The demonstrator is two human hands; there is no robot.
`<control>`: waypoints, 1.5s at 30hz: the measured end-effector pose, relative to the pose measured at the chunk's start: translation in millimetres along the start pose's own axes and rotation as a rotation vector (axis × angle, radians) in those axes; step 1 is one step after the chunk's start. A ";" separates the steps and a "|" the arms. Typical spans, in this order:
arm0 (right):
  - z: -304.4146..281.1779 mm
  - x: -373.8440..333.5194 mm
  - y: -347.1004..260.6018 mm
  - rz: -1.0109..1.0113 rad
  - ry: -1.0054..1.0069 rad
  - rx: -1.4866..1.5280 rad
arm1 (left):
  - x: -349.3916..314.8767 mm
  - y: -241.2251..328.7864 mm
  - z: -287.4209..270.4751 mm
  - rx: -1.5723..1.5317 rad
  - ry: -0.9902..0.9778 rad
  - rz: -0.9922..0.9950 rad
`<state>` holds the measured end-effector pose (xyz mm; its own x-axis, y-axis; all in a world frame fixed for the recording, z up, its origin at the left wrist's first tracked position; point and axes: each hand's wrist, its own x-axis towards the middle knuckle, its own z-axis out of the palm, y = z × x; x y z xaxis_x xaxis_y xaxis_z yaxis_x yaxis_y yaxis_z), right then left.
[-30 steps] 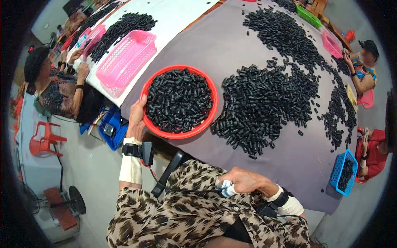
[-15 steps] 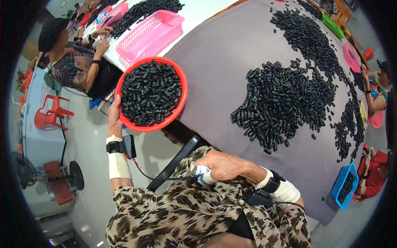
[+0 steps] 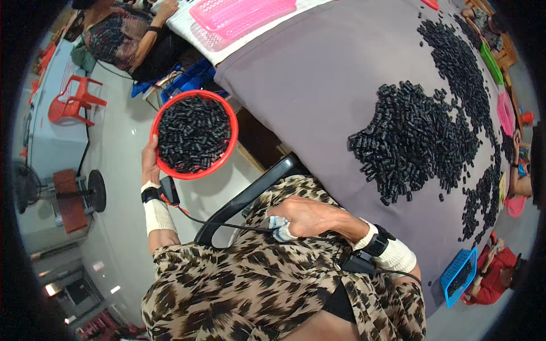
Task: The recorder is seen sorting through a large pile of small black plastic shoe components at a table, inspecting them and placing specific ones into containers.
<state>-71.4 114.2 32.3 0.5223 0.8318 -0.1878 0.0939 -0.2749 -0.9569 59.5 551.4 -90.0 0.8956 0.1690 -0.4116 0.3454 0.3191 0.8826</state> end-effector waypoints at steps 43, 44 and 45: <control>3.4 -26.5 10.6 0.006 0.201 0.128 | 58.8 -80.3 166.7 1.126 -0.009 0.232; 4.8 -27.1 14.3 -0.001 0.222 0.137 | 58.8 -78.0 172.4 1.203 -0.022 0.276; 7.6 -26.6 19.2 -0.004 0.207 0.126 | 59.4 -75.1 176.6 1.281 -0.033 0.322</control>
<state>-90.0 90.4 17.2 0.6860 0.7127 -0.1466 -0.0032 -0.1985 -0.9801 136.3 372.8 -140.6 0.9871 0.0424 -0.1542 0.1197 -0.8357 0.5360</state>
